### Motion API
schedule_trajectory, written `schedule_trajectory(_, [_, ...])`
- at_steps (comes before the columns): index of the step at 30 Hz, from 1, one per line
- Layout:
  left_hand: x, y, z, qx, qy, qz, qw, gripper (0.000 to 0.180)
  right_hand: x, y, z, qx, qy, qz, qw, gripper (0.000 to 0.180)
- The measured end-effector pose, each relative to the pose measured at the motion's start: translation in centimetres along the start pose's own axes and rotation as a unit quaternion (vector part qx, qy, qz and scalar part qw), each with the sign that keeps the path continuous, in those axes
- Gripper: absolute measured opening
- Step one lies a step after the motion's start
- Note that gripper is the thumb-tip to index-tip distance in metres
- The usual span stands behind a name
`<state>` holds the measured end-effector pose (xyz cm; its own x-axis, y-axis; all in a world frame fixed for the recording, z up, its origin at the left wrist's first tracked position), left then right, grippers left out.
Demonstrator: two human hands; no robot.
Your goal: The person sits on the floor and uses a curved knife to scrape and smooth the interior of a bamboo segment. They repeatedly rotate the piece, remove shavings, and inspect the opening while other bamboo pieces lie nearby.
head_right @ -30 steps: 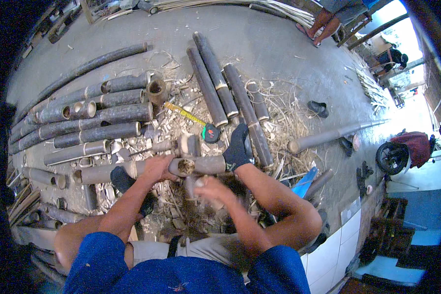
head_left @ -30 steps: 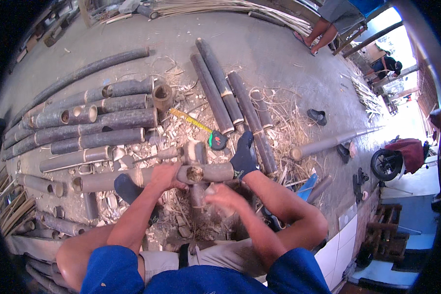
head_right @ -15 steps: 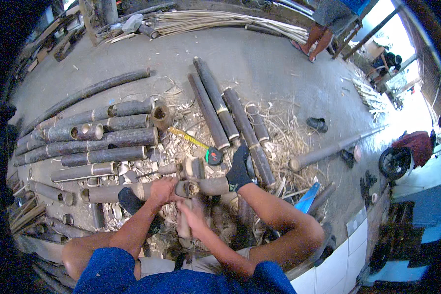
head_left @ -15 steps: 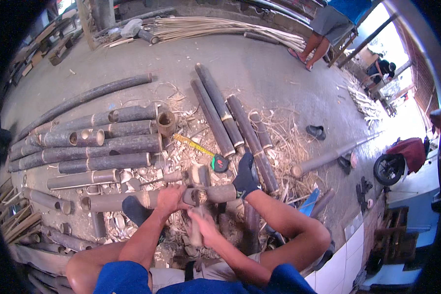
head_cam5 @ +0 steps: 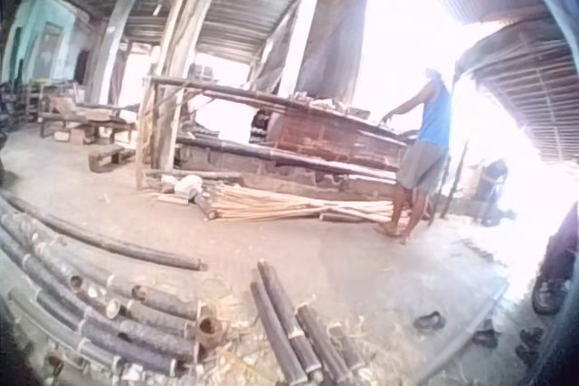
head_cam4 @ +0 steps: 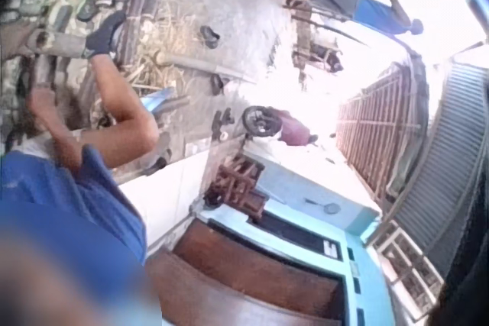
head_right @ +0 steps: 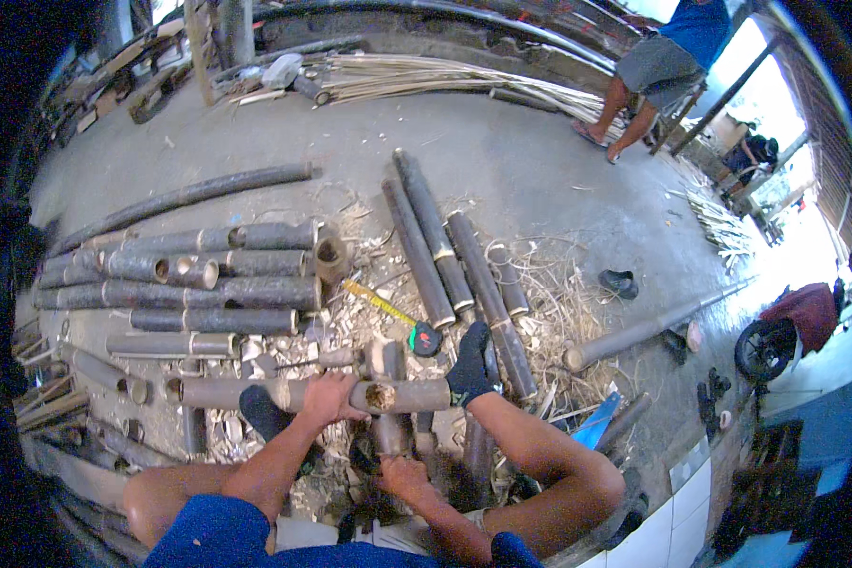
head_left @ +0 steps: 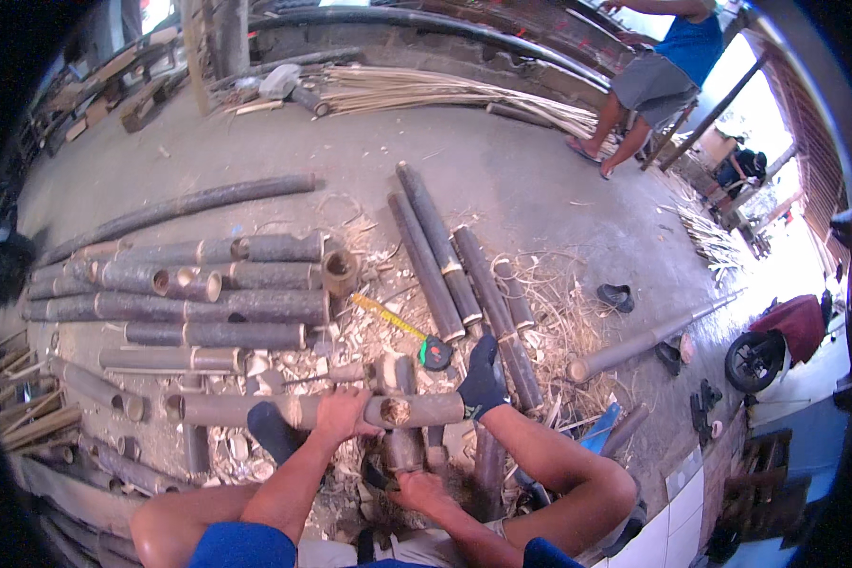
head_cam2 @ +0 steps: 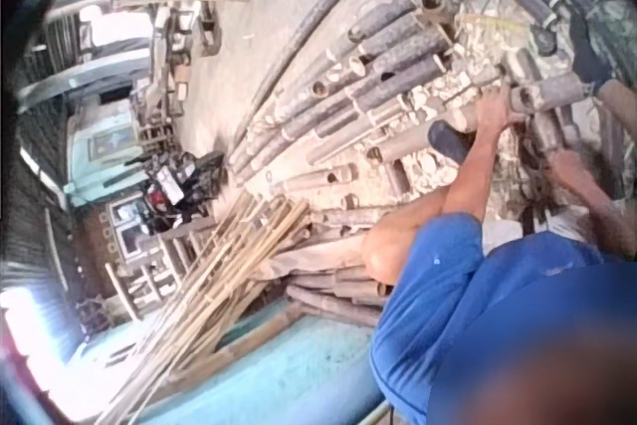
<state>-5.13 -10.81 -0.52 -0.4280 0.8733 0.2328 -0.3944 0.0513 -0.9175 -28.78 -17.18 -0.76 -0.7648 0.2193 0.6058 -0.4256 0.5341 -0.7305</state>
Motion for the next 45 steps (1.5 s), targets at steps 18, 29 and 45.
schedule_trajectory(18, [-1.0, 1.1, -0.6, -0.021, 0.018, 0.015, 1.0, 0.095, -20.8, -18.2, 12.6, -0.203, 0.226, 0.303, 0.903, 0.078])
schedule_trajectory(29, [-0.8, 0.9, -0.2, -0.04, 0.046, 0.06, 0.996, 0.093, -16.6, -19.4, 10.2, -0.525, 0.078, 0.248, 0.811, 0.066])
schedule_trajectory(45, [-3.9, -2.2, 3.2, 0.784, -0.196, 0.066, 0.585, 0.077, 13.0, -4.7, -0.6, -0.777, 0.001, 0.098, 0.621, 0.054])
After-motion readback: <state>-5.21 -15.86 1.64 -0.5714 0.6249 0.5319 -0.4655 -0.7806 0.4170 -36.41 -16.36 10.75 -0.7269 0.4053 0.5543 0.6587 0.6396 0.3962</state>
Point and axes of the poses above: each hand's wrist, its own x-axis away from the middle knuckle, its own y-axis out of the palm, z = x × y, the point moved 1 cm from there along -x, towards the middle knuckle, and after that the axes turned 1 degree about -x, right-handed, at the moved point
